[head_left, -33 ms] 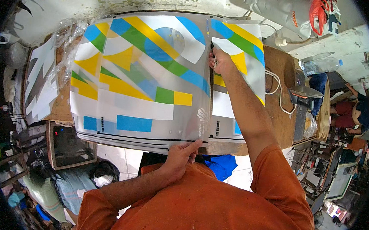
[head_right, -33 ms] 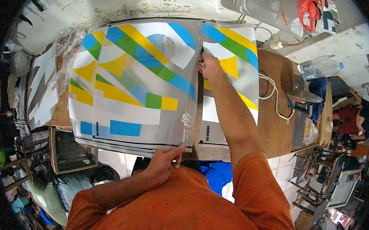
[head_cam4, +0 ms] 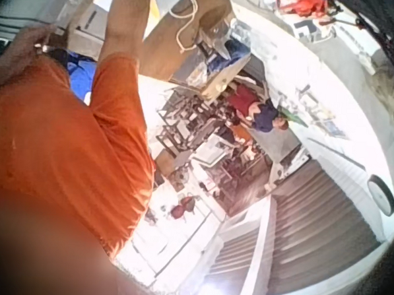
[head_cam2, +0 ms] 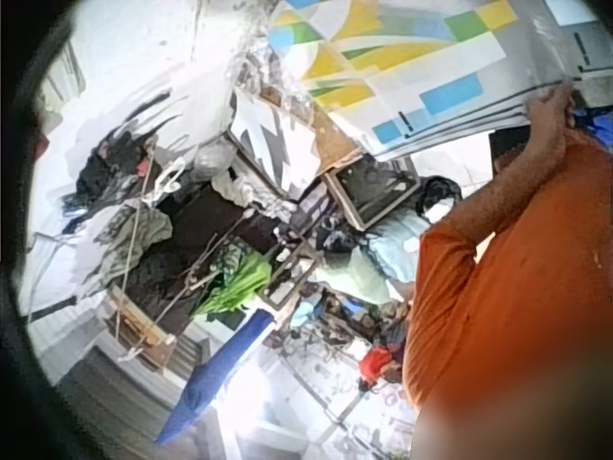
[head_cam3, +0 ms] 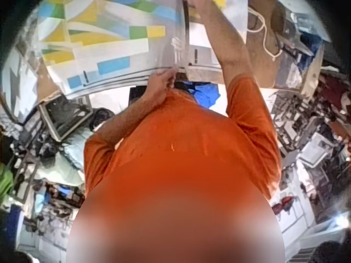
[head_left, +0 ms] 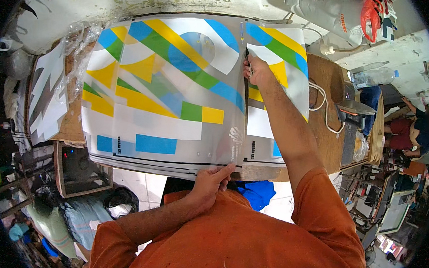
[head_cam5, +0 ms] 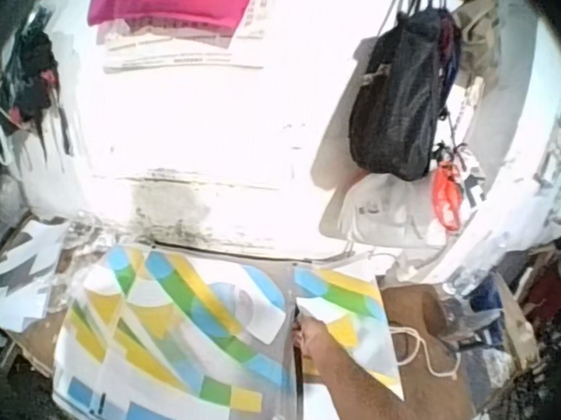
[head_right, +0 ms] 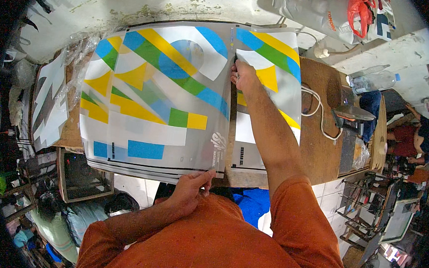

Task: The person uses a utility knife to cut and trim a large sheet of colorful sign material on a wooden workbench. They repeatedly lift and reposition the sheet, cut along straight edges, and remove small strips of material.

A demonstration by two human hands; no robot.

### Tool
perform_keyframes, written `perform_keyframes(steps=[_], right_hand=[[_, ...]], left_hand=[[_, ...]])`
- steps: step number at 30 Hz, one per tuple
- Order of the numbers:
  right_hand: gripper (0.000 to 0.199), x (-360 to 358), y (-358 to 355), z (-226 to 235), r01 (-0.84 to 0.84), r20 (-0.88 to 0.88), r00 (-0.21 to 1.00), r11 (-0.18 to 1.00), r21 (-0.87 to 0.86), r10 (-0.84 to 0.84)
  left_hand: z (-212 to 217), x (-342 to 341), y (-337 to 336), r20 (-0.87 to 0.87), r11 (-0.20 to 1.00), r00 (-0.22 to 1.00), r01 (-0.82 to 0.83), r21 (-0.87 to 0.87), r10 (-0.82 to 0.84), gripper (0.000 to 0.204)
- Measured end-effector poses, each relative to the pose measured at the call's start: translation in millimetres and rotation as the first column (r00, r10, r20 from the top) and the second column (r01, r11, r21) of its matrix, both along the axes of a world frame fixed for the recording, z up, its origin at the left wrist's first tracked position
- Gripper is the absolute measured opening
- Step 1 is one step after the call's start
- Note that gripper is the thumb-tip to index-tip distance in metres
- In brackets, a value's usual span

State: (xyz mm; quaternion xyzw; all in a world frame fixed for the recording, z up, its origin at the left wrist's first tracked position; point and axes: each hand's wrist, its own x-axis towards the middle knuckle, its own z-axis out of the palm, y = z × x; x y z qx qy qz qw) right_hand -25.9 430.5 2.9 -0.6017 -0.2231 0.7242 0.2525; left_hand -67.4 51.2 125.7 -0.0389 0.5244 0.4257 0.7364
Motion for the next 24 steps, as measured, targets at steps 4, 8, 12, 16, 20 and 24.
perform_keyframes(steps=[4,8,12,16,20,24], right_hand=[[0.026,-3,22,-3,0.005,0.013,1.000,0.999,-0.031,-0.005],[0.024,-12,34,-7,0.033,0.017,0.999,0.999,0.004,-0.033],[0.026,-19,48,-8,-0.014,0.054,0.998,1.000,-0.011,0.014],[0.031,-29,64,-14,0.000,0.040,0.999,1.000,-0.014,0.001],[0.032,-37,85,-17,0.006,0.086,0.996,0.996,-0.084,0.001],[0.031,-45,96,-18,0.028,0.113,0.993,0.997,-0.075,-0.019]], left_hand=[[7,0,2,0.055,0.999,0.998,0.007,-0.038,-0.005,0.023],[13,-2,3,0.057,0.999,0.998,0.031,-0.041,-0.028,0.025],[17,-3,2,0.072,0.999,0.997,0.032,-0.039,-0.029,0.026],[20,-3,0,0.107,0.996,0.994,-0.021,-0.086,0.030,0.026],[23,-5,0,0.133,0.996,0.991,0.043,-0.082,-0.032,0.028],[30,-10,5,0.089,0.989,0.989,0.126,-0.082,-0.119,0.034]])
